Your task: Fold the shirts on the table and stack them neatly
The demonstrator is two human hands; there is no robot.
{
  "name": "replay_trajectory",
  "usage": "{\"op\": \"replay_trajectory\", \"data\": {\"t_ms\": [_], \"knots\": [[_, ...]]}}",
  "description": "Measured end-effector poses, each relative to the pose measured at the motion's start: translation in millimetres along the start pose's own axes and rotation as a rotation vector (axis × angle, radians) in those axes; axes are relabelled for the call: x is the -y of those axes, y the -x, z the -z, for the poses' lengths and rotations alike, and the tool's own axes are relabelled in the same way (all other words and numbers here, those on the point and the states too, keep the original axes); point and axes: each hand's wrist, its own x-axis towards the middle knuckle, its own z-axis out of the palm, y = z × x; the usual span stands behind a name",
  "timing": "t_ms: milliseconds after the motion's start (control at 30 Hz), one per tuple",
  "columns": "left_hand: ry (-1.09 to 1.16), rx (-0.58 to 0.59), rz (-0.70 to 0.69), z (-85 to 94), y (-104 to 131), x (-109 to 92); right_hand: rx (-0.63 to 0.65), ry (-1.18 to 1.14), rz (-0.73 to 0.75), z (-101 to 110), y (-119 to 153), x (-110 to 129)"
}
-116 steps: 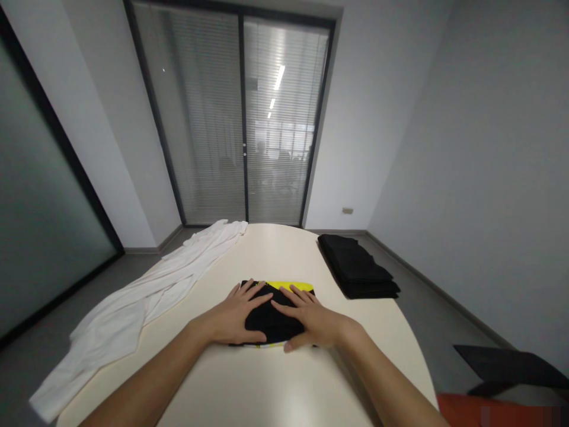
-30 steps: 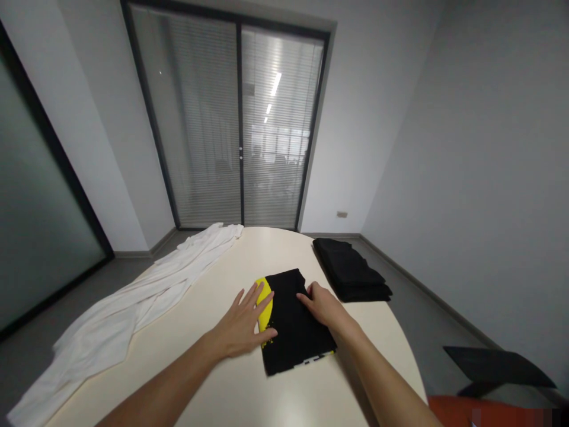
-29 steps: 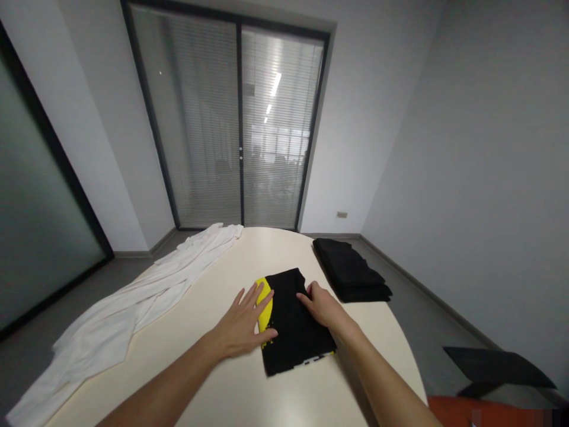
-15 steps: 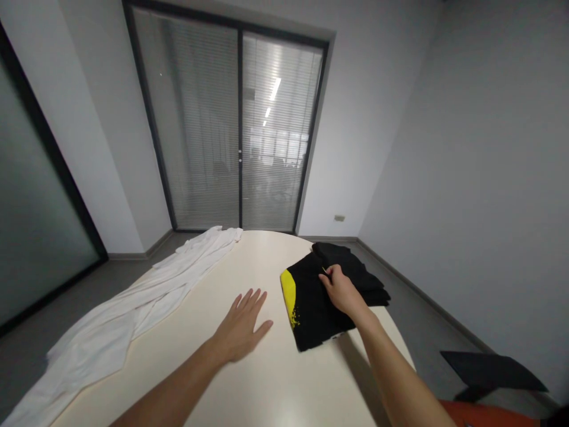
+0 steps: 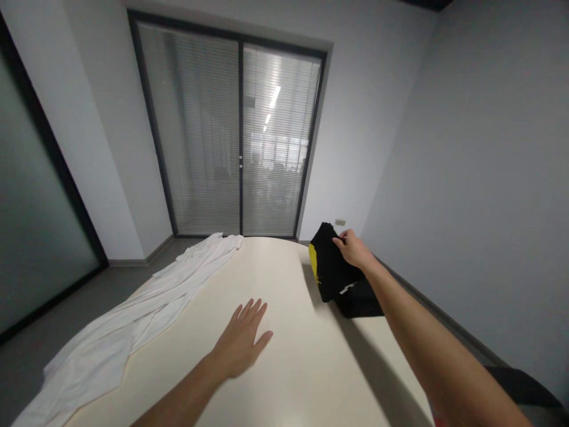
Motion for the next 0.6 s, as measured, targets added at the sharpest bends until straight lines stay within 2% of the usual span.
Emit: {"op": "replay_trajectory", "data": {"t_ms": [133,233,333,433,600], "knots": [[0.005,0.007,0.003,1.5,0,-1,-0.016,-0.051,-0.018,13,-34,-21],[0.004,0.005,0.000,1.4,-1,-1,0.012,-0.098,-0.042,16,-48,-39],[0.003,0.003,0.000,0.3,-2,1,0.086,-0.204,-0.053,14,-51,-53],[0.002,0.001,-0.001,-0.8,-2,2,0.106,-0.282,-0.062,12,-51,-61],[0.003,-0.001,-0.004,-0.7,-1,2,0.135,-0.279,-0.073,3,-53,-77]]}}
